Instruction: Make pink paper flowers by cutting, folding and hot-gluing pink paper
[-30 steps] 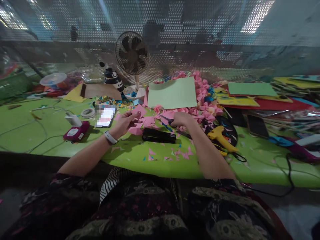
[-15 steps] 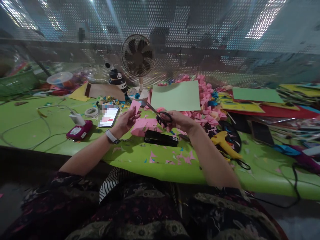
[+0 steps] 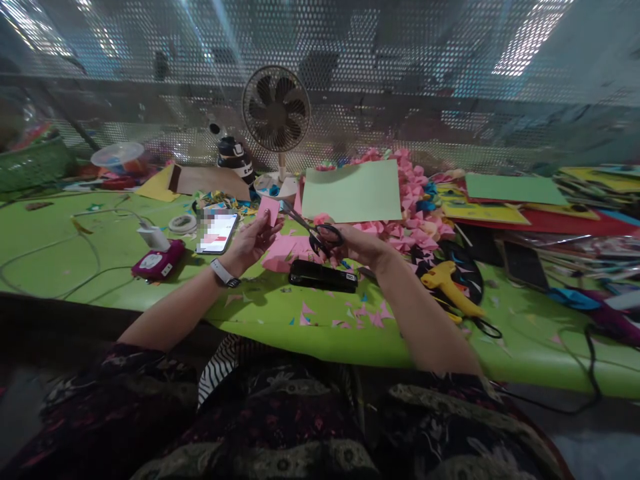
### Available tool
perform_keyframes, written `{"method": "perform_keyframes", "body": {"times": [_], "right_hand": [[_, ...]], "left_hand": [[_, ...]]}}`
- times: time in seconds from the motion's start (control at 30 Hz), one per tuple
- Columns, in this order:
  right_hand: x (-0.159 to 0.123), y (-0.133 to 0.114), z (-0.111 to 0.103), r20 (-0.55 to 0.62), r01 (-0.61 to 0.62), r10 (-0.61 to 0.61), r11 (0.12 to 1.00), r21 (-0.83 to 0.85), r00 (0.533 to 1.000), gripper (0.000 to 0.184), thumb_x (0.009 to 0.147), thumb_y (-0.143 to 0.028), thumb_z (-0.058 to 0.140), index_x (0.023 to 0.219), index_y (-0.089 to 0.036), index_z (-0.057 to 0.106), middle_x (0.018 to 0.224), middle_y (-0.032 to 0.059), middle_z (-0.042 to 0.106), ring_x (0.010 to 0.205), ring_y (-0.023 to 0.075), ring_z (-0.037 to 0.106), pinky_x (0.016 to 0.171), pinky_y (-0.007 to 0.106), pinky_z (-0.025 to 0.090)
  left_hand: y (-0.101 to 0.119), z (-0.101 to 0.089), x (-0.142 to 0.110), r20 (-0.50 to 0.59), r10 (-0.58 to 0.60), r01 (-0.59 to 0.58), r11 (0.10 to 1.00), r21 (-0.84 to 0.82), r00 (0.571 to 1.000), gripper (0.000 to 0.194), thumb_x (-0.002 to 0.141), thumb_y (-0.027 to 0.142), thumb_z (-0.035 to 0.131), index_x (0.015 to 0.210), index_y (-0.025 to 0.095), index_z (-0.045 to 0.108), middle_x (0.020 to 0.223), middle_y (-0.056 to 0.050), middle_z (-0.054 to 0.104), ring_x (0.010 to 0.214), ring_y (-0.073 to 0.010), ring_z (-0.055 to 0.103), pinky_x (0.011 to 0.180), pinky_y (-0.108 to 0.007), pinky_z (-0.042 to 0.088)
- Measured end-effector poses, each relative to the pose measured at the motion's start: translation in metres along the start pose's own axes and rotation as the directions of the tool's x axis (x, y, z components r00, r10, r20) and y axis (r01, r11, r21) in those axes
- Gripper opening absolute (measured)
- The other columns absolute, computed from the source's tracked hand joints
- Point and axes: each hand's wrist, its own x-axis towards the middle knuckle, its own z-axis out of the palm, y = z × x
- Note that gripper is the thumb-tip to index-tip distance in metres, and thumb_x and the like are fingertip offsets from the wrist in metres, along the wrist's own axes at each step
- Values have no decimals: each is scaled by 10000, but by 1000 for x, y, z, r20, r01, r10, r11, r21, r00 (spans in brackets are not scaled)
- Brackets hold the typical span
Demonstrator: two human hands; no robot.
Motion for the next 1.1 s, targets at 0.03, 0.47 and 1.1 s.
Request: {"method": "perform_keyframes", "body": {"times": [0.03, 0.47, 1.1], "right_hand": [[0, 0, 0, -3, -1, 1, 1000, 4, 1000, 508, 735, -630, 730, 828, -138, 642, 714, 60, 674, 541, 107, 573, 419, 198, 469], [1, -1, 2, 6, -8, 8, 999, 46, 1000, 478, 713, -574, 778, 836, -148, 600, 665, 22, 646, 502, 95, 564, 393, 197, 466], [2, 1, -1, 56, 107, -120, 974, 197, 991, 486, 712, -609, 773, 867, -178, 612, 727, 2, 660, 590, 92, 584, 441, 159, 459]], "left_hand": [[0, 0, 0, 2, 1, -1, 1000, 2, 1000, 191, 908, 199, 651, 1084, 161, 716, 953, -87, 785, 856, -149, 759, 598, -140, 544], [-2, -2, 0, 45, 5, -5, 1000, -16, 999, 139, 886, 214, 675, 1007, 164, 722, 871, -66, 783, 799, -139, 760, 594, -142, 544], [-3, -4, 3, 21, 48, -48, 999, 1, 999, 104, 788, 212, 780, 861, 170, 718, 765, -19, 755, 760, -125, 747, 581, -136, 514]]}}
